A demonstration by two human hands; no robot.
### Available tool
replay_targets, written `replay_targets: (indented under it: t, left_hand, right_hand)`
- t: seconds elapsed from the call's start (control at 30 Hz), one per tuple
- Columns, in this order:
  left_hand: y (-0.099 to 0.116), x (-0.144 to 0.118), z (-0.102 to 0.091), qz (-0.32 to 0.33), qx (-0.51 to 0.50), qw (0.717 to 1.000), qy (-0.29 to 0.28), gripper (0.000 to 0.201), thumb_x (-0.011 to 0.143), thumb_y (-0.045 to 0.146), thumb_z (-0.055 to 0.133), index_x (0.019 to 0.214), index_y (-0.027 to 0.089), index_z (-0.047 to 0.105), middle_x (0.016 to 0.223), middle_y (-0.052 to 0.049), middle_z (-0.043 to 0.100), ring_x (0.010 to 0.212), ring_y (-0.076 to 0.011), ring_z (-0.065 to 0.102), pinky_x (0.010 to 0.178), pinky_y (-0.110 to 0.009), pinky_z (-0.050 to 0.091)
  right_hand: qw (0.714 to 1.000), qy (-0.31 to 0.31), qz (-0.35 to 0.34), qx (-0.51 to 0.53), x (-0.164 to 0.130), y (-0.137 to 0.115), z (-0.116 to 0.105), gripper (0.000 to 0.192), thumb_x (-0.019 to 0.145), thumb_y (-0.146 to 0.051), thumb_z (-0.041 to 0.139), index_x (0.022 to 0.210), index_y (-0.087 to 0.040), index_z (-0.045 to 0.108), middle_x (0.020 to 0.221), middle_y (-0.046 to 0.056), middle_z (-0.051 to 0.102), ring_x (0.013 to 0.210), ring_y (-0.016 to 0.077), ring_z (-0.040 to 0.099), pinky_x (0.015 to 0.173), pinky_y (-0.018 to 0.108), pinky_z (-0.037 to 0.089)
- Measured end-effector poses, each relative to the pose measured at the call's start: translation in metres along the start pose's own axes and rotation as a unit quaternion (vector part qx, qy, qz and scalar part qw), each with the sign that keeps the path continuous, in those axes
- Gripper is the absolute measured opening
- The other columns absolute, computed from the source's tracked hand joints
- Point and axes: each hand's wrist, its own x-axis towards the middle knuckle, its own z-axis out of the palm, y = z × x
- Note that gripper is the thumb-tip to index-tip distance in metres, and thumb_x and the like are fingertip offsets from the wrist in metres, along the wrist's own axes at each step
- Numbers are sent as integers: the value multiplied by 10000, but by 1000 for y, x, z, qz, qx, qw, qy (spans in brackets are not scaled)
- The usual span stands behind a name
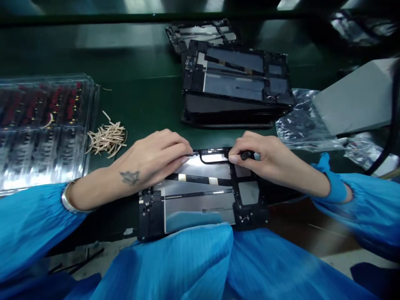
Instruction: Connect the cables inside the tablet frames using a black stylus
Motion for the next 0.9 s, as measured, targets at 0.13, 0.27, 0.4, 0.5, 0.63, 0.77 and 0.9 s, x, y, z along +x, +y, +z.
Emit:
replay_targets:
  t: [0.13,0.27,0.4,0.5,0.63,0.77,0.9]
  left_hand:
    - [-3,-6,12,-10,-81,996,-34,221,1053,255,477,1214,143,579,1364,-142,609,1265,-223,584,1020,-332,512]
    - [-6,-14,20,-28,-109,992,-63,246,1051,256,481,1275,165,527,1448,-150,559,1339,-218,549,1047,-341,512]
    - [-6,-17,24,-19,-83,994,-63,270,1051,261,485,1303,166,512,1474,-151,541,1360,-223,540,1069,-351,509]
    - [-3,-16,24,-9,-51,997,-62,262,1058,258,465,1293,154,518,1488,-151,534,1358,-222,545,1079,-347,507]
    - [-1,-14,24,8,-19,998,-60,254,1063,250,442,1271,131,527,1480,-159,547,1349,-237,555,1066,-355,520]
    - [-2,-12,24,21,-8,998,-67,221,1061,239,445,1220,124,546,1492,-153,540,1358,-255,543,1087,-378,515]
    - [-2,-11,24,32,9,997,-71,215,1058,225,442,1215,122,548,1495,-153,540,1335,-271,559,1053,-402,547]
  right_hand:
    - [999,-2,27,-29,3,0,2,116,894,-229,626,830,-213,722,837,40,669,747,173,593,640,300,410]
    - [997,-3,42,-64,7,-2,3,111,859,-196,631,810,-207,730,820,47,671,700,169,588,603,297,384]
    - [994,-15,55,-96,9,-5,2,101,834,-177,636,797,-200,728,811,56,667,675,166,575,578,295,361]
    - [992,-18,62,-105,10,-5,2,100,834,-182,637,796,-199,728,812,57,662,657,161,566,575,296,363]
    - [992,-15,58,-108,10,-5,2,110,843,-201,631,787,-198,725,814,62,657,653,162,560,569,300,357]
    - [992,-17,60,-108,10,-4,3,117,852,-206,622,793,-196,723,820,64,658,656,164,559,571,303,356]
    - [991,-23,74,-108,9,-5,3,114,855,-217,621,812,-197,725,845,66,658,676,170,569,597,311,375]
